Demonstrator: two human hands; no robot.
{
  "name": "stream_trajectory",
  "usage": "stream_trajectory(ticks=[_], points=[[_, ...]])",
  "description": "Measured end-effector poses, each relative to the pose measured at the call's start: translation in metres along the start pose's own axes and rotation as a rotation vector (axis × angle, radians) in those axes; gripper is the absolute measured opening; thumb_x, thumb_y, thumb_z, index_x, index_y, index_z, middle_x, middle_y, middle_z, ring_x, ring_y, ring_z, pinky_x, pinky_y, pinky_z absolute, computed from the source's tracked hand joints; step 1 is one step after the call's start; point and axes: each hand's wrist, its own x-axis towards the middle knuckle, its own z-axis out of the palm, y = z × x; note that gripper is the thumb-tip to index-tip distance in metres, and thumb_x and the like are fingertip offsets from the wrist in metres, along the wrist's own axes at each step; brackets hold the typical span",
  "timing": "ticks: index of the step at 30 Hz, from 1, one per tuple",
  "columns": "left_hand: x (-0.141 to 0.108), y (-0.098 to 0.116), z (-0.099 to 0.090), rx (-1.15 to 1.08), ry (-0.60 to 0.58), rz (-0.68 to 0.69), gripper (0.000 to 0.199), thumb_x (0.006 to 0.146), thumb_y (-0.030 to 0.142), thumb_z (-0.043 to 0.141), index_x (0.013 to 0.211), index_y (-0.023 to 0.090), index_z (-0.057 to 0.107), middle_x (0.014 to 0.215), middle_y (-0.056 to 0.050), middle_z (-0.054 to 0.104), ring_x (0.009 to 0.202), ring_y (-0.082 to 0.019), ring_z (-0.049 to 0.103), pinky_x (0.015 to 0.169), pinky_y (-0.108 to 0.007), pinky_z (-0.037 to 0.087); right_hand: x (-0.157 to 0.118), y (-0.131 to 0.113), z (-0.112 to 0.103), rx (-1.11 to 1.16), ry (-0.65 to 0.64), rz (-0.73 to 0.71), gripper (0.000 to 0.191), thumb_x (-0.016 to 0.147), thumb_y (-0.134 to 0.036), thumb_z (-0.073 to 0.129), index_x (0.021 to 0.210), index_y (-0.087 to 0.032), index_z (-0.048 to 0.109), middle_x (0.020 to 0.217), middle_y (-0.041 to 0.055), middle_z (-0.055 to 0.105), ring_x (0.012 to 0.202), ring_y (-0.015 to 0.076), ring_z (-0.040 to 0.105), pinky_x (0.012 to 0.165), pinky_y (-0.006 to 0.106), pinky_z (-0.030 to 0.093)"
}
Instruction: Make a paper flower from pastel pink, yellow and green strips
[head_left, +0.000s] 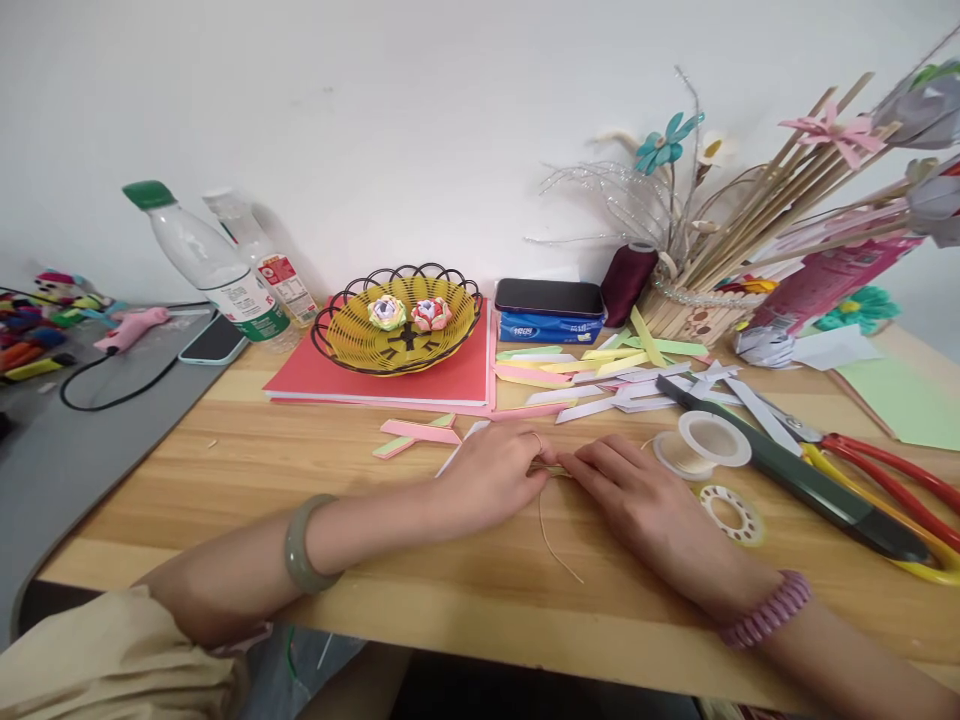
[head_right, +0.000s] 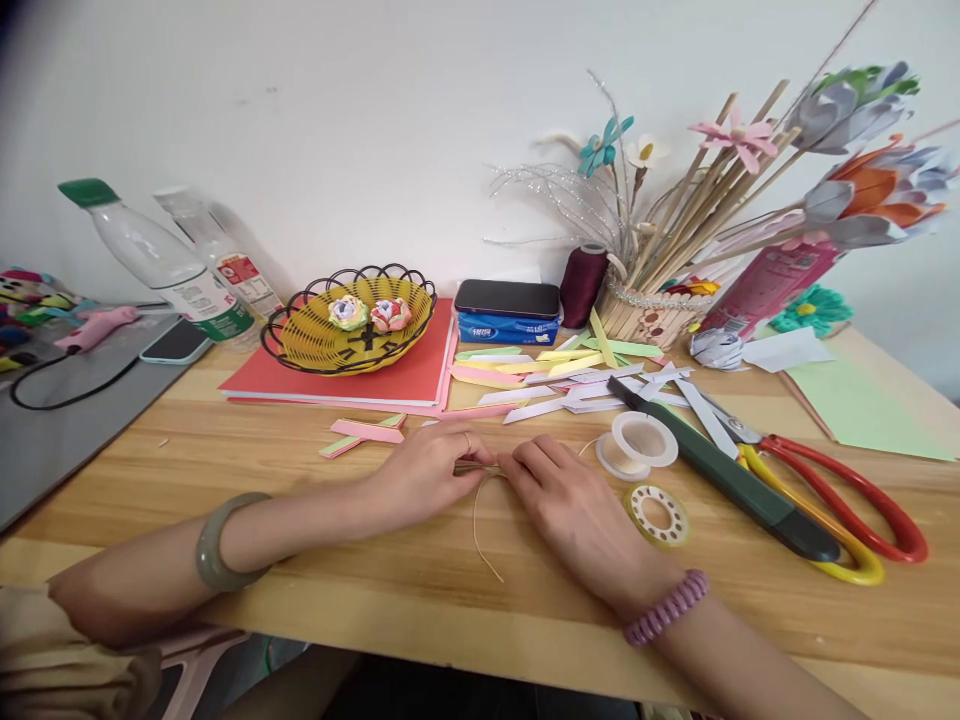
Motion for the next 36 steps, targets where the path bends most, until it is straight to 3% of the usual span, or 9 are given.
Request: stream_trajectory(ticks=[4,8,12,20,26,30,34,36], points=[[0.005,-0.001,-0.003,-0.124,-0.027,-0.046,0.016,0.075,0.017,0.05,0.075,0.018,0.066,0.074,0.0,0.068,0.068,-0.015,0.059,0.063,-0.025,0.041,0.001,0.002,-0.001,0.034,-0.018,0.022,0.026,0.088,-0.013,0.039,0.106,-0.009,0.057,0.085,0.0111,0.059,0.082,0.0213,0.052,0.067,0.037,0.049],[0.007,-0.001,-0.005,-0.175,-0.033,-0.048,0.02,0.074,0.015,0.049,0.075,0.019,0.068,0.074,0.0,0.069,0.067,-0.014,0.06,0.062,-0.024,0.04,0.005,0.006,-0.009,0.125,-0.093,0.073,0.023,0.088,-0.014,0.041,0.103,-0.015,0.058,0.089,0.0086,0.06,0.082,0.019,0.055,0.068,0.035,0.049],[0.008,-0.004,-0.003,-0.2,-0.027,-0.038,0.019,0.073,0.016,0.051,0.074,0.02,0.069,0.072,0.001,0.069,0.066,-0.013,0.059,0.062,-0.023,0.04,0.005,0.004,-0.015,0.129,0.009,0.104,0.019,0.088,-0.022,0.044,0.1,-0.015,0.057,0.096,0.0102,0.061,0.088,0.0204,0.055,0.073,0.037,0.048],[0.012,-0.007,-0.002,-0.207,-0.059,-0.1,0.017,0.073,0.023,0.054,0.073,0.02,0.07,0.069,0.002,0.068,0.065,-0.013,0.058,0.061,-0.022,0.041,0.008,0.001,-0.011,-0.055,-0.033,-0.051,0.021,0.09,-0.018,0.037,0.092,-0.014,0.057,0.093,0.0098,0.059,0.086,0.0211,0.053,0.069,0.036,0.047],[0.015,-0.01,-0.007,-0.319,-0.125,-0.19,0.016,0.068,0.026,0.059,0.077,0.02,0.071,0.072,0.002,0.069,0.069,-0.013,0.06,0.062,-0.02,0.041,0.011,0.003,-0.016,-0.195,-0.047,-0.211,0.029,0.091,-0.016,0.03,0.099,-0.011,0.057,0.093,0.0112,0.06,0.085,0.0222,0.053,0.069,0.036,0.048],[0.018,-0.014,-0.012,-0.436,-0.181,-0.246,0.02,0.063,0.03,0.063,0.078,0.02,0.071,0.092,0.002,0.069,0.077,-0.014,0.06,0.059,-0.019,0.038,0.012,0.003,-0.012,-0.239,-0.01,-0.244,0.028,0.092,-0.016,0.029,0.102,-0.012,0.055,0.101,0.0108,0.059,0.09,0.0235,0.052,0.072,0.037,0.047],[0.021,-0.018,-0.015,-0.66,-0.255,-0.258,0.029,0.06,0.023,0.063,0.088,0.016,0.069,0.097,0.0,0.067,0.076,-0.013,0.057,0.062,-0.02,0.04,0.015,0.006,-0.015,-0.114,-0.017,-0.132,0.026,0.092,-0.017,0.028,0.097,-0.012,0.053,0.101,0.0111,0.058,0.092,0.0217,0.05,0.077,0.037,0.045],[0.021,-0.018,-0.016,-0.716,-0.27,-0.267,0.024,0.058,0.02,0.063,0.08,0.015,0.07,0.1,-0.001,0.066,0.075,-0.013,0.057,0.062,-0.021,0.04,0.015,0.008,-0.023,-0.021,0.001,-0.042,0.021,0.092,-0.017,0.031,0.089,-0.014,0.052,0.098,0.0107,0.057,0.09,0.0199,0.05,0.075,0.034,0.045]])
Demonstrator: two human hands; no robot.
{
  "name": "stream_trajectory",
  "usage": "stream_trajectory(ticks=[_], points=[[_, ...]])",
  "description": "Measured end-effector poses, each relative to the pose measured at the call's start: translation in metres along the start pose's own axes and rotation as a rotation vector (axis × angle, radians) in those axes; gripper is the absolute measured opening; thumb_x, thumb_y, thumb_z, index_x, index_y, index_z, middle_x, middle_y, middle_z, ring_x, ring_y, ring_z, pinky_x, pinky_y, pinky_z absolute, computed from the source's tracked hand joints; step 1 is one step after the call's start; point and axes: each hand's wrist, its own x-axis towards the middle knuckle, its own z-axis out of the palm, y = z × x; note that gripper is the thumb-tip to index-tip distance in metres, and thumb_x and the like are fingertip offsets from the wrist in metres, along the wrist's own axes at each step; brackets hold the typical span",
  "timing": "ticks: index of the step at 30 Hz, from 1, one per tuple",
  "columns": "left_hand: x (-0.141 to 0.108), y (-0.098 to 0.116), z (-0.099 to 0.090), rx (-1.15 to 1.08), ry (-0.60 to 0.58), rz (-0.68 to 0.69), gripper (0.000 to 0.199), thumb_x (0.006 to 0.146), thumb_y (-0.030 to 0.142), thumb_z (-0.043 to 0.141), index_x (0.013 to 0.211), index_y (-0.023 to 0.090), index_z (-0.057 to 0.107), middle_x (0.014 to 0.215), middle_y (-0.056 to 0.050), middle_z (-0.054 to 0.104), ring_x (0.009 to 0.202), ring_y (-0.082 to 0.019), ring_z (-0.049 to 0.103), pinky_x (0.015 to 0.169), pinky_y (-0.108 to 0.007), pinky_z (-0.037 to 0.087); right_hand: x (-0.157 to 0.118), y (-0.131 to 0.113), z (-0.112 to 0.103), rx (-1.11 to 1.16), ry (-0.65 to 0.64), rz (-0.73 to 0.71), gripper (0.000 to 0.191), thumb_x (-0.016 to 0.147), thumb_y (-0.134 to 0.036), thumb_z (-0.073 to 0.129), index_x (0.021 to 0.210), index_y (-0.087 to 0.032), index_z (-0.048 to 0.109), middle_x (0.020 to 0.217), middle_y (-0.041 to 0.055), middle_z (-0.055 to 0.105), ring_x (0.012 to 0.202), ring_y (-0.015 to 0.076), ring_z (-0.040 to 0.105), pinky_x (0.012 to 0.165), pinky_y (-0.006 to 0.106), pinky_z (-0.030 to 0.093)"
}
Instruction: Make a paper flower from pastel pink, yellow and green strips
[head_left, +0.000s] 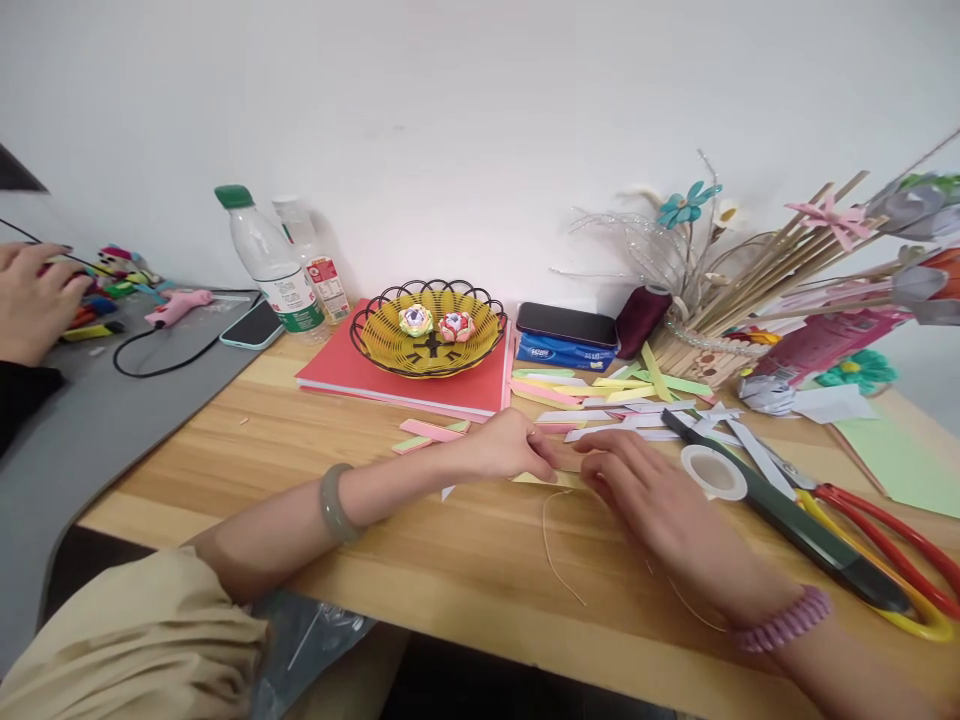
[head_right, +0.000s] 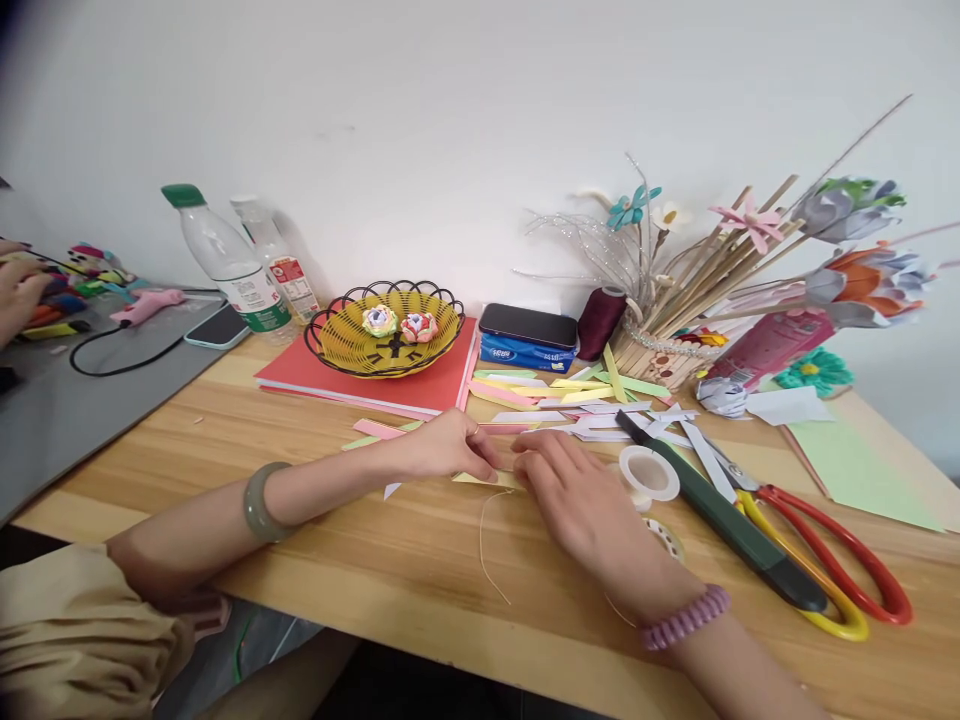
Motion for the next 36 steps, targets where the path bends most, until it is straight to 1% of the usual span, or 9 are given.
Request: stream_trajectory(ticks=[3,7,11,15,20,23,25,31,36], points=[[-0.001,0.003,-0.001,-0.053,0.035,0.015,0.008,0.056,0.017,0.062,0.062,0.015,0.068,0.115,-0.001,0.059,0.084,-0.015,0.057,0.065,-0.021,0.04,0.0,0.002,-0.01,-0.003,0.033,-0.015,0.015,0.089,-0.016,0.038,0.087,-0.015,0.052,0.09,0.0079,0.057,0.082,0.0182,0.051,0.068,0.031,0.043],[-0.003,0.005,-0.005,-0.236,0.003,0.024,0.005,0.057,0.014,0.062,0.058,0.015,0.066,0.11,-0.003,0.062,0.098,-0.018,0.055,0.068,-0.021,0.041,-0.002,-0.004,-0.009,-0.156,-0.112,-0.155,0.021,0.088,-0.012,0.036,0.09,-0.015,0.056,0.08,0.0063,0.057,0.069,0.0181,0.052,0.056,0.03,0.041],[-0.003,0.005,-0.01,-0.395,-0.005,0.003,0.004,0.056,0.017,0.065,0.057,0.014,0.065,0.097,-0.007,0.066,0.081,-0.015,0.058,0.064,-0.022,0.04,-0.003,-0.012,0.007,-0.212,-0.164,-0.107,0.019,0.086,-0.01,0.038,0.082,-0.014,0.056,0.078,0.0061,0.056,0.066,0.0179,0.053,0.055,0.029,0.044],[-0.002,0.005,-0.013,-0.359,0.046,-0.036,0.014,0.054,0.02,0.068,0.048,0.012,0.057,0.074,-0.007,0.066,0.06,-0.011,0.052,0.053,-0.022,0.034,-0.006,-0.014,0.012,-0.243,-0.147,-0.067,0.021,0.087,-0.01,0.036,0.078,-0.013,0.055,0.076,0.0068,0.056,0.059,0.017,0.052,0.05,0.029,0.043],[-0.002,0.005,-0.009,-0.209,0.153,-0.087,0.01,0.054,0.021,0.066,0.055,0.012,0.061,0.048,0.003,0.051,0.042,-0.006,0.033,0.044,-0.022,0.02,0.002,-0.012,-0.008,-0.325,-0.09,-0.126,0.024,0.085,-0.009,0.035,0.087,-0.011,0.058,0.083,0.011,0.06,0.071,0.0236,0.056,0.056,0.035,0.045],[-0.003,0.008,-0.006,-0.191,0.154,-0.098,0.01,0.053,0.018,0.065,0.06,0.012,0.065,0.041,0.007,0.041,0.041,-0.005,0.028,0.043,-0.022,0.016,0.013,-0.009,-0.02,-0.406,-0.009,-0.19,0.023,0.083,-0.006,0.038,0.088,-0.011,0.059,0.1,0.0149,0.061,0.089,0.0275,0.057,0.066,0.037,0.046],[-0.005,0.011,-0.004,-0.185,0.133,-0.105,0.007,0.053,0.017,0.064,0.059,0.012,0.065,0.041,0.006,0.041,0.042,-0.005,0.027,0.043,-0.022,0.016,0.019,-0.008,-0.023,-0.408,-0.045,-0.227,0.024,0.082,-0.005,0.039,0.095,-0.01,0.059,0.098,0.0147,0.063,0.087,0.0259,0.058,0.067,0.037,0.046],[-0.008,0.016,-0.003,-0.234,0.065,-0.123,0.006,0.052,0.011,0.06,0.055,0.013,0.064,0.05,0.005,0.05,0.044,-0.005,0.032,0.044,-0.021,0.022,0.036,-0.004,-0.025,-0.164,-0.294,-0.12,0.021,0.083,-0.006,0.041,0.087,-0.016,0.059,0.074,0.0047,0.066,0.059,0.0165,0.058,0.051,0.028,0.038],[-0.008,0.015,-0.005,-0.293,0.018,-0.115,0.005,0.051,0.01,0.059,0.053,0.014,0.061,0.05,0.004,0.052,0.049,-0.008,0.044,0.05,-0.022,0.033,0.048,0.0,-0.027,0.256,-0.315,0.108,0.016,0.086,-0.021,0.044,0.079,-0.019,0.058,0.072,0.0027,0.065,0.062,0.0158,0.058,0.054,0.026,0.038]])
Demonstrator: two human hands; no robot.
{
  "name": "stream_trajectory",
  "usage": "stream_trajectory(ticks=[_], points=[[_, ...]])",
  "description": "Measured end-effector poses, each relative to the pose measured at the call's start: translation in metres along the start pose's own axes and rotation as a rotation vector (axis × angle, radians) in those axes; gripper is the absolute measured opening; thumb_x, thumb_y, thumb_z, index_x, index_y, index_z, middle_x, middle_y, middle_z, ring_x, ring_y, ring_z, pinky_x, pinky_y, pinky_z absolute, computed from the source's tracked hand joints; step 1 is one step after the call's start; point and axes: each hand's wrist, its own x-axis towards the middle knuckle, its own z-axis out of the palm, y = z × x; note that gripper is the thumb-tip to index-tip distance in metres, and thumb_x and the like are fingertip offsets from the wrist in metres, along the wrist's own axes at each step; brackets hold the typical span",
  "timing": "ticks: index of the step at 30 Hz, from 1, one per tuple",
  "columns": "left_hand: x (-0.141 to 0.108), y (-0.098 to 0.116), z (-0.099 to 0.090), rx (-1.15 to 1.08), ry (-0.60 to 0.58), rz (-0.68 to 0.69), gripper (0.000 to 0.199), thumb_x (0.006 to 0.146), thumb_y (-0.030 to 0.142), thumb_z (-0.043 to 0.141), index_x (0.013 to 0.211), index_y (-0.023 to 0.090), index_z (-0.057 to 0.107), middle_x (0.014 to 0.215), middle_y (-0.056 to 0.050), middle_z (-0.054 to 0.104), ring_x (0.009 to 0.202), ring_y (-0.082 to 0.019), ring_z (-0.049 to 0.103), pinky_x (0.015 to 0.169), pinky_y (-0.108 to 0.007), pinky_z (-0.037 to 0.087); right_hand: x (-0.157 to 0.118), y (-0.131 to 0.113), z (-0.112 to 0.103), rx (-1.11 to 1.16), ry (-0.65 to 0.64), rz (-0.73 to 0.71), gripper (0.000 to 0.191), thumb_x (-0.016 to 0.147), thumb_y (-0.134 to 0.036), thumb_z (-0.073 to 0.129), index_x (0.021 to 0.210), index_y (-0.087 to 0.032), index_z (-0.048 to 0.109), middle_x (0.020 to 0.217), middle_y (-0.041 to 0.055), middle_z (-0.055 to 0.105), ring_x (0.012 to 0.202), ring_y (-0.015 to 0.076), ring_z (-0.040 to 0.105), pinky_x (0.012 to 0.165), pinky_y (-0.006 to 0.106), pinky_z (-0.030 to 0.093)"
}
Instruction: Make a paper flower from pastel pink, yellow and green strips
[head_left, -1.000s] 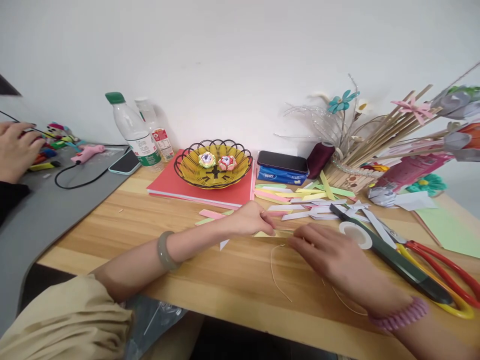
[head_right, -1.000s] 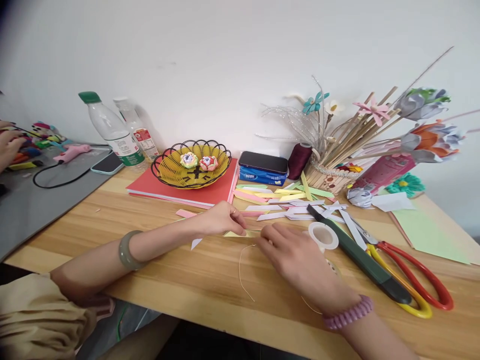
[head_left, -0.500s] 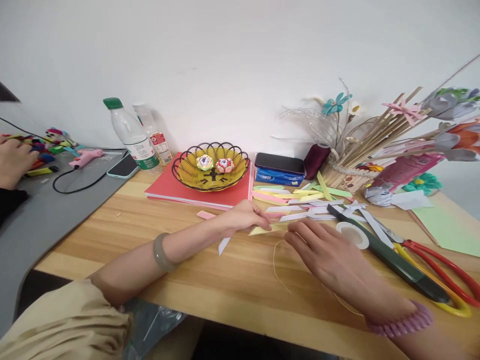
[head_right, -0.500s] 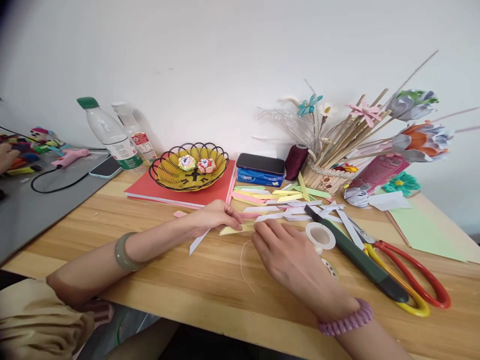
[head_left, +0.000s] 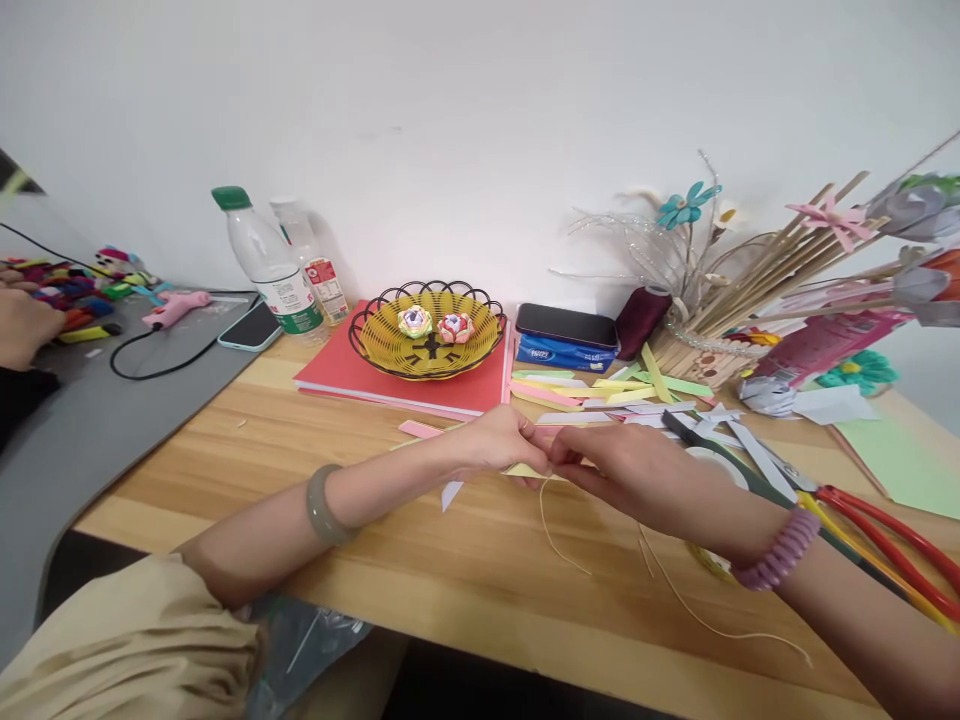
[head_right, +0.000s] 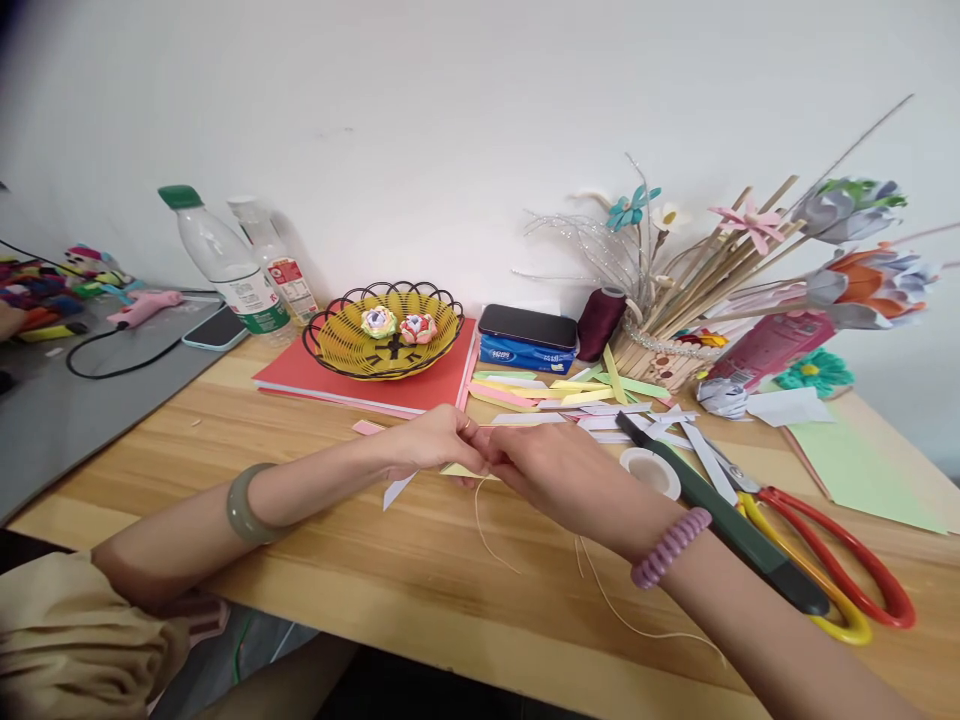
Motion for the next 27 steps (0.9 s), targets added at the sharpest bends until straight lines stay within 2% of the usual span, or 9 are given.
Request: stream_trajectory(ticks=[5,9,14,18,23,27], points=[[-0.001,-0.001,-0.002,0.01,0.015,0.063,0.002,0.053,0.011,0.06,0.053,0.013,0.059,0.054,0.004,0.053,0.055,-0.008,0.047,0.057,-0.022,0.037,0.001,0.009,0.003,0.15,0.012,-0.002,0.021,0.089,-0.029,0.039,0.081,-0.02,0.057,0.074,-0.0003,0.063,0.064,0.0114,0.056,0.057,0.022,0.041],[0.001,-0.004,-0.001,0.056,0.05,0.11,0.002,0.053,0.011,0.06,0.054,0.013,0.06,0.054,0.004,0.054,0.055,-0.008,0.048,0.057,-0.022,0.036,0.0,0.011,0.009,0.286,0.09,0.097,0.025,0.087,-0.037,0.041,0.082,-0.021,0.059,0.071,-0.0003,0.062,0.06,0.0124,0.054,0.055,0.023,0.039],[0.004,-0.006,0.005,0.037,0.063,0.128,0.009,0.054,0.01,0.058,0.061,0.014,0.054,0.055,0.003,0.056,0.055,-0.01,0.053,0.058,-0.024,0.042,-0.003,0.01,0.015,0.395,0.158,0.159,0.022,0.086,-0.036,0.044,0.081,-0.02,0.059,0.073,0.0002,0.063,0.062,0.0133,0.055,0.058,0.025,0.04],[0.004,-0.007,0.007,-0.017,0.095,0.199,0.019,0.056,0.012,0.061,0.065,0.016,0.045,0.057,0.003,0.057,0.054,-0.01,0.055,0.056,-0.024,0.043,-0.007,0.012,0.015,0.459,0.169,0.173,0.025,0.087,-0.037,0.041,0.085,-0.019,0.058,0.083,0.0028,0.065,0.073,0.0152,0.058,0.065,0.027,0.044],[0.003,-0.008,0.007,-0.092,0.034,0.27,0.022,0.058,0.009,0.06,0.064,0.017,0.04,0.053,0.003,0.057,0.052,-0.01,0.056,0.053,-0.023,0.043,-0.012,0.008,0.01,0.602,0.148,0.166,0.021,0.083,-0.035,0.049,0.093,-0.02,0.06,0.092,0.0031,0.065,0.082,0.0166,0.059,0.071,0.028,0.045],[0.003,-0.007,0.008,-0.087,0.042,0.272,0.025,0.056,0.006,0.06,0.062,0.017,0.039,0.053,0.004,0.056,0.051,-0.01,0.056,0.052,-0.022,0.042,-0.012,0.004,0.008,0.582,0.137,0.198,0.016,0.081,-0.032,0.052,0.08,-0.021,0.064,0.082,0.0008,0.066,0.076,0.0161,0.058,0.066,0.027,0.044]])
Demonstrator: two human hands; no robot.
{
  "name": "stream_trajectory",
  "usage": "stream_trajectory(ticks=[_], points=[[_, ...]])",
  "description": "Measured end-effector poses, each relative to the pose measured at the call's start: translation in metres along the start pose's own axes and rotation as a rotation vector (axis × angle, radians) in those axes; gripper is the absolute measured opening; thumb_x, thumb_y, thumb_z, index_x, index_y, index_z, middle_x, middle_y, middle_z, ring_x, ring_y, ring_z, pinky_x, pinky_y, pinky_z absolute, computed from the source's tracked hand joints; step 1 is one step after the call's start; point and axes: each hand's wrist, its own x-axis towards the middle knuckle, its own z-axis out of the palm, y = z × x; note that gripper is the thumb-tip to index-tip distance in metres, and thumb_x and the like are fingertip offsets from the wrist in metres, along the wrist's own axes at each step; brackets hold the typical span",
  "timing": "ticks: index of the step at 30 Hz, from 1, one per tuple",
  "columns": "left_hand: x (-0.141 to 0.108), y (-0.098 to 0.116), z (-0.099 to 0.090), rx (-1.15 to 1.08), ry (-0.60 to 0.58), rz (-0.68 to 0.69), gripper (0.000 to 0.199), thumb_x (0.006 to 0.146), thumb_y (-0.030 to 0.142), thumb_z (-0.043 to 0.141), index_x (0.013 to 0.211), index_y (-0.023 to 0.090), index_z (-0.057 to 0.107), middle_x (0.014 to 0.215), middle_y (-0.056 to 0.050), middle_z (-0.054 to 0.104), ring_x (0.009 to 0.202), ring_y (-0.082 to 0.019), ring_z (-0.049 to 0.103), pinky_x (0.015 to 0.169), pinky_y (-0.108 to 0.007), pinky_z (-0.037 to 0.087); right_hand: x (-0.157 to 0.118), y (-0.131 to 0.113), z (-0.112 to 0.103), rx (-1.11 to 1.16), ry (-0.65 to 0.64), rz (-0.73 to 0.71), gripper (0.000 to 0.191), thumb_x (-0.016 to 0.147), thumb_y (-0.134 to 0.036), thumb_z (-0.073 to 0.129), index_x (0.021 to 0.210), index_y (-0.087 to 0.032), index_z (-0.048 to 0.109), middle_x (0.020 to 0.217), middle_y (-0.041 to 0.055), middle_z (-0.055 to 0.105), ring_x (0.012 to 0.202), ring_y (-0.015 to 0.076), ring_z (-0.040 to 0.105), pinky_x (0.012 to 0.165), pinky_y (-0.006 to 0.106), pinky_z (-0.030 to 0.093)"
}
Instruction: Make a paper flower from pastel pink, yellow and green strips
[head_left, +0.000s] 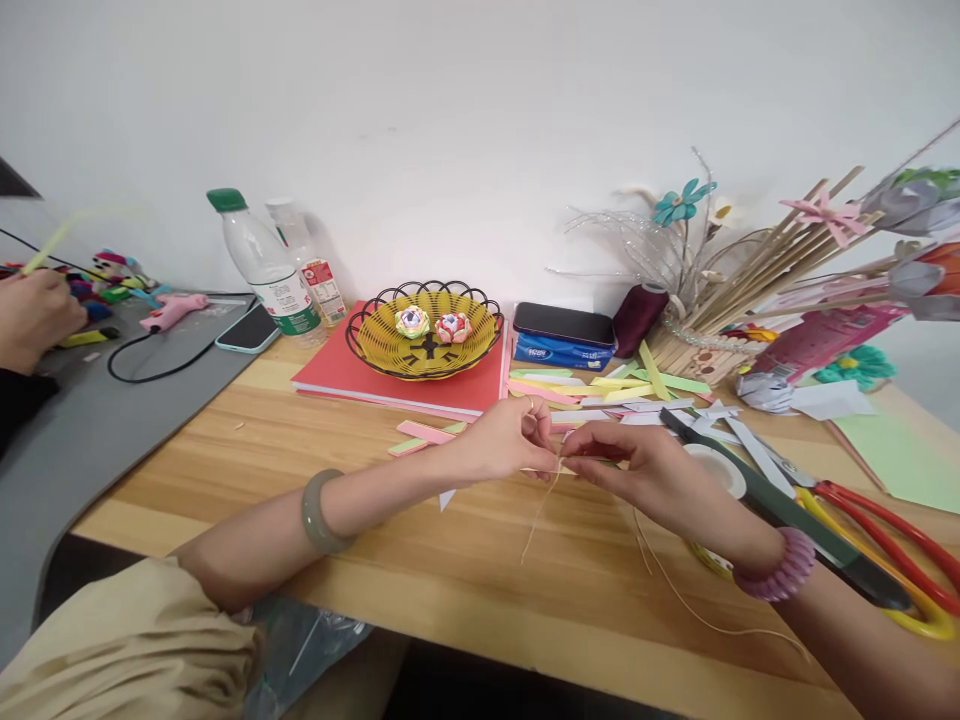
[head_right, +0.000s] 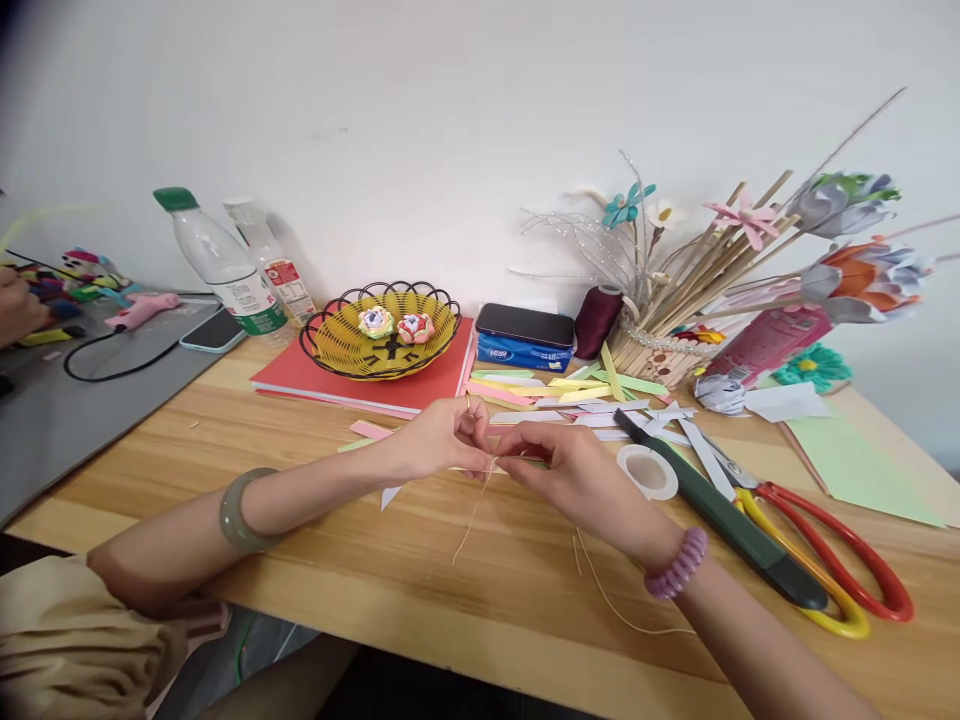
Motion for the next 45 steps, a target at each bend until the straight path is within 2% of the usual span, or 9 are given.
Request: stream_trajectory(ticks=[6,12,14,16,19,22,27,33,45], points=[[-0.002,0.0,-0.001,0.05,-0.061,0.054,0.015,0.057,0.006,0.06,0.066,0.015,0.051,0.056,0.005,0.055,0.053,-0.007,0.054,0.055,-0.021,0.042,0.006,0.004,-0.001,0.114,-0.037,0.13,0.017,0.078,-0.03,0.052,0.073,-0.019,0.064,0.07,-0.0013,0.063,0.062,0.0132,0.055,0.056,0.025,0.04],[-0.003,0.003,-0.001,0.158,-0.015,-0.005,0.009,0.061,0.011,0.059,0.069,0.014,0.064,0.061,0.002,0.06,0.058,-0.008,0.055,0.059,-0.021,0.043,0.01,0.001,-0.006,0.184,-0.059,0.153,0.021,0.076,-0.038,0.055,0.075,-0.019,0.065,0.078,0.0013,0.067,0.075,0.0178,0.06,0.067,0.029,0.043],[-0.003,0.004,-0.001,0.134,0.012,-0.036,0.008,0.06,0.013,0.061,0.067,0.013,0.064,0.06,0.002,0.06,0.058,-0.009,0.055,0.061,-0.023,0.044,0.009,0.003,-0.006,0.21,0.008,0.185,0.024,0.077,-0.039,0.054,0.076,-0.019,0.065,0.083,0.0031,0.068,0.081,0.0193,0.06,0.067,0.028,0.044],[-0.002,0.006,-0.001,0.085,0.036,-0.047,0.008,0.059,0.014,0.062,0.068,0.013,0.064,0.059,0.002,0.061,0.059,-0.01,0.056,0.064,-0.024,0.045,0.006,0.007,-0.004,0.351,0.182,0.297,0.023,0.078,-0.039,0.052,0.083,-0.02,0.065,0.089,0.0051,0.068,0.081,0.019,0.059,0.057,0.025,0.044],[-0.002,0.008,-0.002,0.063,0.071,-0.024,0.009,0.06,0.013,0.063,0.069,0.013,0.063,0.059,0.001,0.061,0.06,-0.01,0.057,0.066,-0.025,0.046,-0.004,0.017,0.005,0.626,0.377,0.477,0.024,0.078,-0.037,0.051,0.091,-0.02,0.062,0.087,0.0067,0.067,0.057,0.0133,0.055,0.037,0.021,0.035],[-0.001,0.008,-0.002,0.082,0.137,0.005,0.009,0.06,0.013,0.064,0.069,0.013,0.063,0.062,0.001,0.062,0.061,-0.009,0.057,0.064,-0.023,0.046,-0.015,0.018,0.017,0.763,0.264,0.5,0.02,0.074,-0.026,0.054,0.088,-0.017,0.065,0.083,0.0066,0.067,0.047,0.0081,0.051,0.036,0.019,0.036],[-0.001,0.007,-0.002,0.107,0.192,0.04,0.013,0.062,0.013,0.064,0.075,0.012,0.064,0.066,-0.001,0.064,0.062,-0.01,0.059,0.063,-0.023,0.046,-0.021,0.004,0.03,1.101,-0.049,0.467,0.036,0.071,-0.025,0.065,0.106,-0.019,0.06,0.104,0.0065,0.064,0.08,0.0117,0.064,0.066,0.02,0.05],[-0.001,0.006,-0.003,0.097,0.233,-0.005,0.021,0.06,0.017,0.07,0.08,0.012,0.068,0.074,-0.003,0.068,0.068,-0.012,0.062,0.067,-0.024,0.049,-0.021,0.007,0.03,0.909,0.076,0.451,0.018,0.07,-0.031,0.069,0.078,-0.015,0.064,0.067,-0.0019,0.062,0.06,0.005,0.056,0.059,0.016,0.044],[-0.003,0.011,-0.004,-0.132,0.162,-0.106,0.019,0.057,0.017,0.073,0.075,0.013,0.07,0.061,0.0,0.064,0.058,-0.008,0.056,0.063,-0.022,0.044,-0.024,0.01,0.024,0.522,-0.007,0.315,0.03,0.076,-0.045,0.056,0.075,-0.016,0.06,0.066,0.0,0.059,0.055,0.0084,0.05,0.054,0.023,0.04]])
